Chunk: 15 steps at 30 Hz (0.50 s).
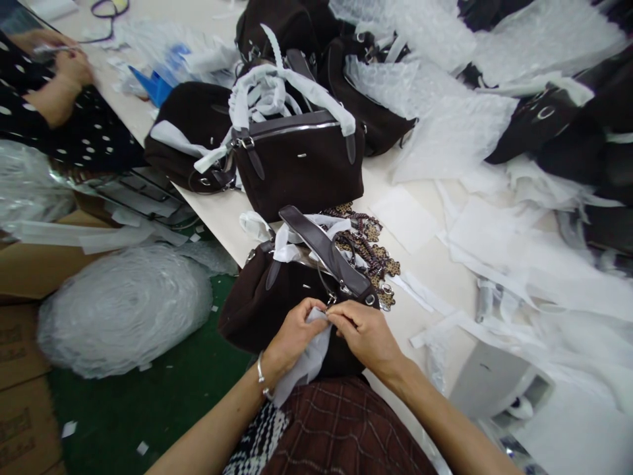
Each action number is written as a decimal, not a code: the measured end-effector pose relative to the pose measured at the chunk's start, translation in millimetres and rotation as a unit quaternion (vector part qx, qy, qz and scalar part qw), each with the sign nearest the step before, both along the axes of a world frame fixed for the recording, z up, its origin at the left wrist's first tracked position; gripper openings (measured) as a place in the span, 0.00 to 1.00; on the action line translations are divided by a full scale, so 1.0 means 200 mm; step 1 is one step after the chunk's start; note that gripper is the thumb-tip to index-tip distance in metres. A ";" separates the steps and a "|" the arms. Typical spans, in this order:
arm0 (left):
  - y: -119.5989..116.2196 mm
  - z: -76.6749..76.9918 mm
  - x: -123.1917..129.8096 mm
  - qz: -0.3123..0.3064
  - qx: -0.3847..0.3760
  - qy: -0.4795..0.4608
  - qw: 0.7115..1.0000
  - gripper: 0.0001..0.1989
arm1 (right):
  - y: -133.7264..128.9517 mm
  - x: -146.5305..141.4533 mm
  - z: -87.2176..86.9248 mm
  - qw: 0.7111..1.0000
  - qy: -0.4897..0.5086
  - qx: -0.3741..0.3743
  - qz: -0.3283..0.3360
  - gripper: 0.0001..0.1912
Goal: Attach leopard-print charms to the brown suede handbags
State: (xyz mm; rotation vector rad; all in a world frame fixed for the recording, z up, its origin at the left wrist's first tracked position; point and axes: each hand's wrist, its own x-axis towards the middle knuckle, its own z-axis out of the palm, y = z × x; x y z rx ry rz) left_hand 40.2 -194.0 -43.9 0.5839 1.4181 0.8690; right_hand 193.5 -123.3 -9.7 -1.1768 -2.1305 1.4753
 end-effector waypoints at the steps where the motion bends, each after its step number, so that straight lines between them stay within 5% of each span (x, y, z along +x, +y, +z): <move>1: 0.00 0.00 0.00 0.007 -0.005 -0.011 1.000 0.14 | 0.00 0.00 -0.01 1.000 -0.011 0.009 -0.005 0.08; 6: 0.00 0.00 -0.02 0.001 -0.006 0.021 1.000 0.14 | -0.01 0.00 0.00 0.999 -0.006 0.045 -0.019 0.08; 15: 0.02 0.07 0.00 -0.069 0.103 0.214 0.969 0.05 | 0.01 -0.08 -0.03 0.997 0.021 0.081 0.002 0.13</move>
